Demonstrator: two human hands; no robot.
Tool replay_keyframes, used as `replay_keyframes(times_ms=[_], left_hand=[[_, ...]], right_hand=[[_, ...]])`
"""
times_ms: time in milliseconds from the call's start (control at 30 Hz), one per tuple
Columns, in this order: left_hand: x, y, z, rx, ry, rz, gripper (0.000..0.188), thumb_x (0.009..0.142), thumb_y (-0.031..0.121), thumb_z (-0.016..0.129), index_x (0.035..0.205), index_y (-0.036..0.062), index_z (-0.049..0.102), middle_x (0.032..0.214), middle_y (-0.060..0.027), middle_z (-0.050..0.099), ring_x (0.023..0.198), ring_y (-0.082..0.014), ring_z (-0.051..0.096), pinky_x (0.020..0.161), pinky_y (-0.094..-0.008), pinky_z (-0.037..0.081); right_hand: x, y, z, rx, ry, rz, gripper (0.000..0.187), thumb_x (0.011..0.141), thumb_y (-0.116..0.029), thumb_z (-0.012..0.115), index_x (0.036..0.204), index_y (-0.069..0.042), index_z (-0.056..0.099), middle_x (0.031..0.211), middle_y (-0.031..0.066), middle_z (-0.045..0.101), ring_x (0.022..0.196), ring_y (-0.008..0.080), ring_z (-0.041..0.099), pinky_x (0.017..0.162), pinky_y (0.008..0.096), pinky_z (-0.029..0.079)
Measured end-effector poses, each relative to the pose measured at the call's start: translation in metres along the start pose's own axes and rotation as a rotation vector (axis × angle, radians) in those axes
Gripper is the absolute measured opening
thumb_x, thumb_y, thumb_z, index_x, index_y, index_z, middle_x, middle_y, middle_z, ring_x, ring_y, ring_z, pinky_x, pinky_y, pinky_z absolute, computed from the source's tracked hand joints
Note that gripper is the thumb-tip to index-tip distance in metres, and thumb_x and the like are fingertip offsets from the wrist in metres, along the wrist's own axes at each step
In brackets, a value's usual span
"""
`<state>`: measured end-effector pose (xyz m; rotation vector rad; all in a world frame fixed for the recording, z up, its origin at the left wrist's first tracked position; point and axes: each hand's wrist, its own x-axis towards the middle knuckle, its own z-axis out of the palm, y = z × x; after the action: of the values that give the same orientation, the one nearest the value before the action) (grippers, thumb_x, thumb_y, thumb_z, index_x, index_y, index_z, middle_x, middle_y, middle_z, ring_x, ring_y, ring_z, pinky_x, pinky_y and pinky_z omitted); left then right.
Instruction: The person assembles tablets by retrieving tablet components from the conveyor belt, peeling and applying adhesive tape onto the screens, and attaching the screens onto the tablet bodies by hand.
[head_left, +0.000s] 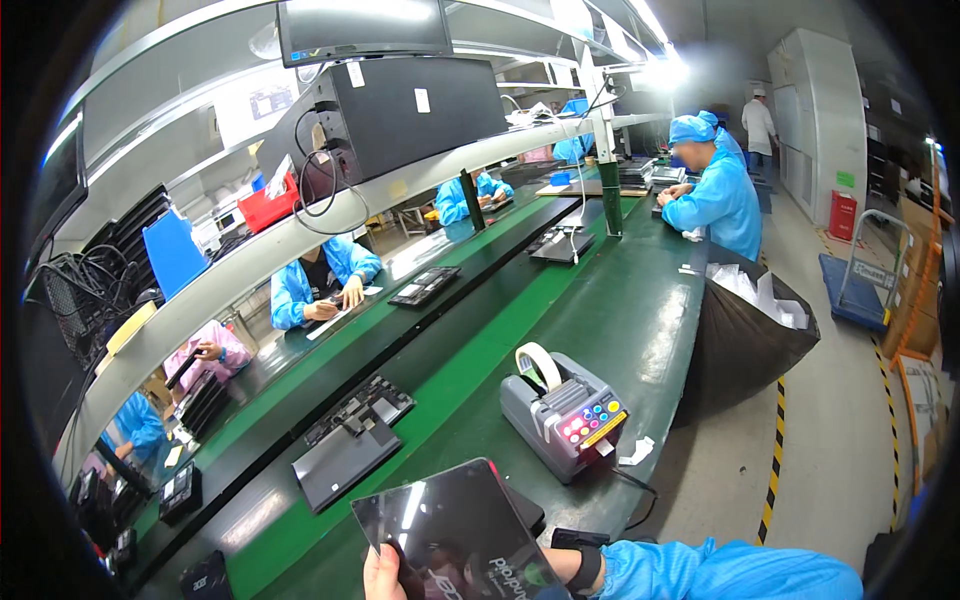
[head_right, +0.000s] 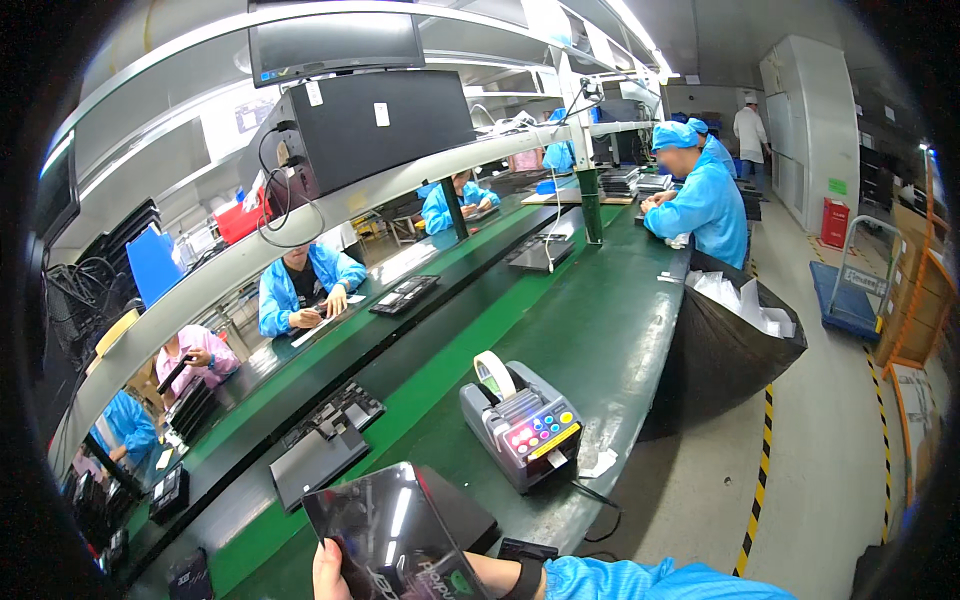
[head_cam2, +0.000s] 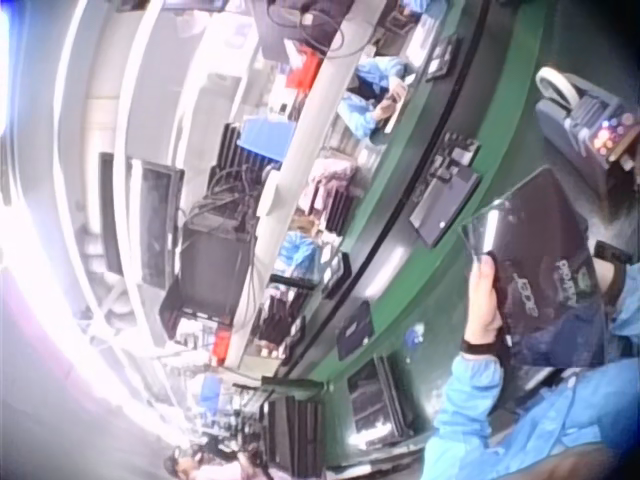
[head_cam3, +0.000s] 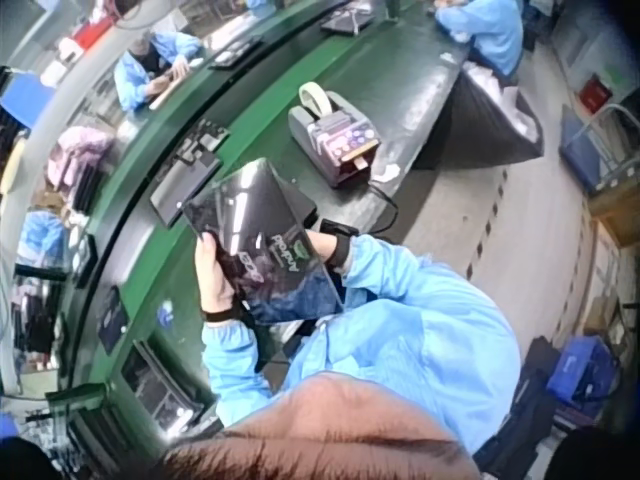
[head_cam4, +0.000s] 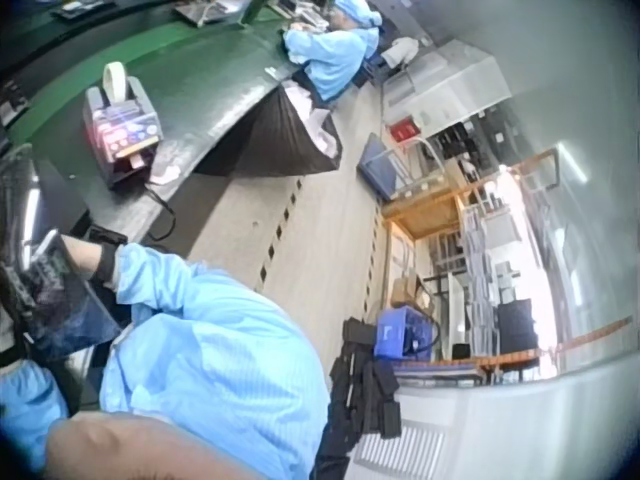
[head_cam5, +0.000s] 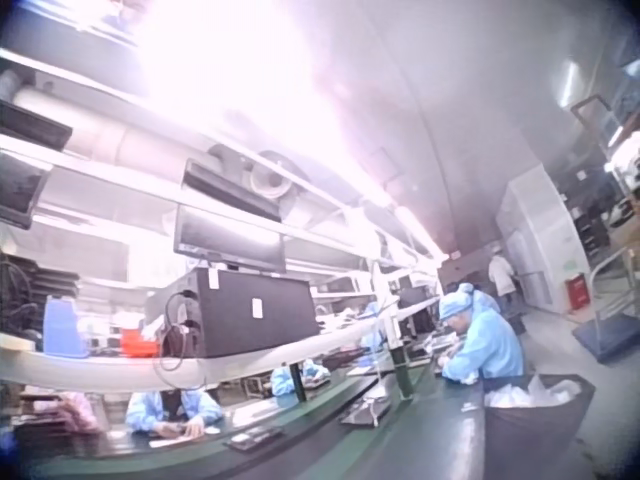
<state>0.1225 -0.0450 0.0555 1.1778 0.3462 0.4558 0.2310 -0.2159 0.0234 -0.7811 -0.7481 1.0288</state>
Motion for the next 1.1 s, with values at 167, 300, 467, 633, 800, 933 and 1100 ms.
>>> replay_keyframes(times_ms=[167, 300, 467, 633, 800, 933, 1100], left_hand=[[-0.002, 0.003, 0.005, -0.022, -0.024, 0.018, 0.041, 0.096, 0.024, 0.047, 0.128, -0.0018, 0.045, 0.121, -0.0100, 0.054, 0.106, -0.0191, 0.052, 0.093, -0.0309, 0.039], [-0.001, 0.005, -0.007, 0.044, 0.000, 0.053, 0.042, 0.096, 0.022, 0.045, 0.131, -0.0024, 0.042, 0.125, -0.0118, 0.052, 0.113, -0.0213, 0.050, 0.097, -0.0321, 0.037], [0.001, -0.003, -0.006, 0.041, 0.012, 0.039, 0.037, 0.096, 0.021, 0.046, 0.126, -0.0016, 0.045, 0.117, -0.0111, 0.057, 0.102, -0.0195, 0.055, 0.089, -0.0305, 0.043], [0.004, -0.007, -0.007, 0.092, 0.047, 0.027, 0.030, 0.095, 0.019, 0.048, 0.117, -0.0012, 0.052, 0.109, -0.0081, 0.060, 0.097, -0.0168, 0.056, 0.085, -0.0291, 0.044], [-0.001, -0.001, -0.005, 0.159, 0.046, 0.045, 0.031, 0.095, 0.018, 0.049, 0.118, -0.0019, 0.053, 0.112, -0.0080, 0.059, 0.098, -0.0160, 0.055, 0.087, -0.0280, 0.042], [0.006, -0.004, -0.007, 0.144, 0.041, 0.072, 0.031, 0.095, 0.019, 0.049, 0.118, -0.0018, 0.053, 0.111, -0.0078, 0.060, 0.097, -0.0155, 0.055, 0.085, -0.0278, 0.043], [0.009, -0.009, -0.010, 0.148, 0.031, 0.072, 0.030, 0.095, 0.019, 0.049, 0.117, -0.0013, 0.054, 0.108, -0.0074, 0.060, 0.094, -0.0152, 0.056, 0.083, -0.0276, 0.044]], right_hand=[[-0.003, 0.012, -0.016, -0.189, 0.145, -0.142, 0.032, 0.089, -0.011, 0.054, 0.119, -0.001, 0.052, 0.107, 0.0031, 0.059, 0.094, 0.0102, 0.053, 0.082, 0.0255, 0.045], [-0.049, -0.008, -0.060, -0.179, 1.084, -0.334, 0.019, 0.094, -0.029, 0.048, 0.086, -0.012, 0.048, 0.065, -0.0015, 0.047, 0.047, 0.0060, 0.041, 0.040, 0.0207, 0.033], [-0.070, -0.021, -0.098, 0.114, 1.009, -0.279, 0.026, 0.094, -0.029, 0.051, 0.094, -0.003, 0.049, 0.072, 0.0064, 0.056, 0.047, 0.0103, 0.048, 0.040, 0.0220, 0.037], [-0.071, -0.032, -0.105, -0.160, 1.152, -0.528, 0.013, 0.092, -0.016, 0.052, 0.087, -0.004, 0.053, 0.067, 0.0040, 0.057, 0.049, 0.0093, 0.051, 0.042, 0.0210, 0.040], [-0.060, -0.040, -0.091, -0.459, 1.192, -0.378, 0.023, 0.091, -0.026, 0.057, 0.089, -0.004, 0.049, 0.069, 0.0019, 0.054, 0.048, 0.0073, 0.048, 0.041, 0.0199, 0.038], [-0.055, -0.027, -0.097, -0.139, 1.062, -0.229, 0.028, 0.090, -0.028, 0.057, 0.093, -0.002, 0.051, 0.072, 0.0061, 0.056, 0.049, 0.0109, 0.051, 0.040, 0.0221, 0.040], [-0.072, -0.022, -0.123, -0.100, 1.142, -0.292, 0.025, 0.092, -0.026, 0.050, 0.096, -0.002, 0.049, 0.074, 0.0088, 0.057, 0.052, 0.0146, 0.054, 0.041, 0.0257, 0.042]])
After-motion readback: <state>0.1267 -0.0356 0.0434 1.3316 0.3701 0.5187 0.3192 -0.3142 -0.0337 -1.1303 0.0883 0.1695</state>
